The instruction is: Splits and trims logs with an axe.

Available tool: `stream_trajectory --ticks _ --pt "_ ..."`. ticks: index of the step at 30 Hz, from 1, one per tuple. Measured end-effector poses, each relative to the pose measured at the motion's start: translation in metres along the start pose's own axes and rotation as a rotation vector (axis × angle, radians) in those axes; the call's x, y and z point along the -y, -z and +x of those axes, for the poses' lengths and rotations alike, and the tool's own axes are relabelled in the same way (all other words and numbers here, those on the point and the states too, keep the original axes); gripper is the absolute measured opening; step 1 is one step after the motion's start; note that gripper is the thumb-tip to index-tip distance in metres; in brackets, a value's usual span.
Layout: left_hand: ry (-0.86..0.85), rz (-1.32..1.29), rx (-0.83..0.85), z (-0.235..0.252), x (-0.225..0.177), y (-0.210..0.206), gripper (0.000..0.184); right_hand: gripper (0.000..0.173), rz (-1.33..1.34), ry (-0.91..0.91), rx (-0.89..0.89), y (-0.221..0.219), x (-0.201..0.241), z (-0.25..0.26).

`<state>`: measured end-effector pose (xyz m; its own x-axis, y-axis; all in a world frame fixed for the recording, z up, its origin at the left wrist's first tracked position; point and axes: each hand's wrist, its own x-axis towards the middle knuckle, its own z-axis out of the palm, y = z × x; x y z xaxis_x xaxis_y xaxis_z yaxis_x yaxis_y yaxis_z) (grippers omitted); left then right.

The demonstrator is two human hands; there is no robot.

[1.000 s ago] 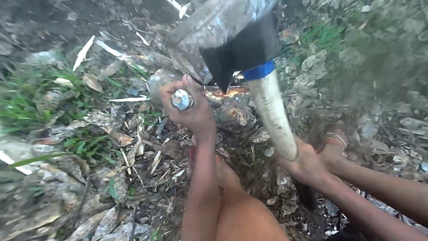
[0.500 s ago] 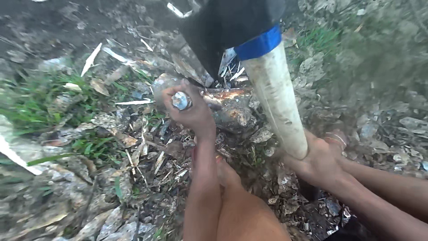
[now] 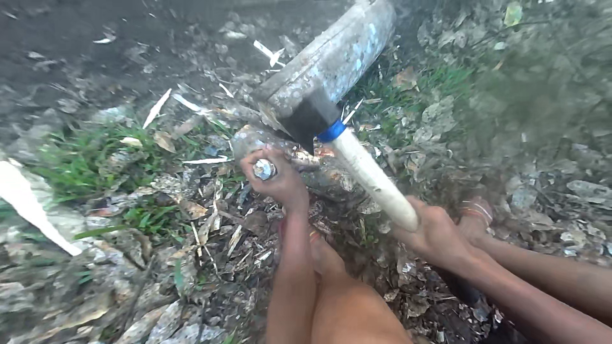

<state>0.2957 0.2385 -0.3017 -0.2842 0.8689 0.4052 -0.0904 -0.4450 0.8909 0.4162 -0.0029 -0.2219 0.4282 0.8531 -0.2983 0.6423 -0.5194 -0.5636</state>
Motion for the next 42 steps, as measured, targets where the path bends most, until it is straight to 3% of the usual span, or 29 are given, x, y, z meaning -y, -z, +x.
stream_trajectory --ticks 4,6,7,10,15,18,23,25,30,34,36,42 --pt "0.014 -0.022 0.012 -0.003 -0.001 -0.004 0.006 0.035 0.096 0.172 -0.275 0.014 0.019 -0.012" --pt "-0.006 -0.029 0.013 -0.001 -0.002 -0.008 0.006 0.034 0.098 0.159 -0.285 0.007 0.016 -0.011" --pt "-0.011 -0.029 0.018 -0.001 -0.002 -0.009 0.007 0.037 0.067 0.100 -0.223 -0.001 0.010 -0.010" --pt "-0.014 0.015 0.037 -0.004 -0.005 -0.008 0.005 0.050 0.056 -0.213 0.205 -0.031 -0.022 0.007" --pt "-0.004 0.008 0.025 -0.015 -0.007 -0.003 0.005 0.050 0.032 -0.238 0.254 -0.036 -0.027 0.005" --pt "-0.010 0.032 0.000 -0.011 -0.005 -0.006 0.005 0.048 0.045 -0.144 0.148 -0.015 -0.014 0.002" --pt "0.041 0.002 -0.004 -0.012 -0.008 -0.006 0.007 0.038 0.133 0.115 -0.227 0.012 0.020 -0.008" --pt "0.025 0.001 0.007 -0.010 -0.008 -0.007 0.007 0.038 0.123 0.121 -0.251 0.008 0.020 -0.006" --pt "0.014 0.014 0.058 -0.014 -0.010 -0.008 0.005 0.052 0.039 -0.258 0.259 -0.040 -0.028 0.015" --pt "0.024 0.017 0.043 -0.013 -0.009 -0.010 0.004 0.050 0.025 -0.251 0.277 -0.034 -0.030 0.018" --pt "0.020 0.009 0.033 -0.011 -0.006 -0.013 0.005 0.047 0.050 -0.200 0.219 -0.020 -0.026 0.017" --pt "0.054 0.004 0.025 -0.010 -0.008 -0.013 0.007 0.032 0.222 0.084 -0.229 0.016 0.013 -0.001"
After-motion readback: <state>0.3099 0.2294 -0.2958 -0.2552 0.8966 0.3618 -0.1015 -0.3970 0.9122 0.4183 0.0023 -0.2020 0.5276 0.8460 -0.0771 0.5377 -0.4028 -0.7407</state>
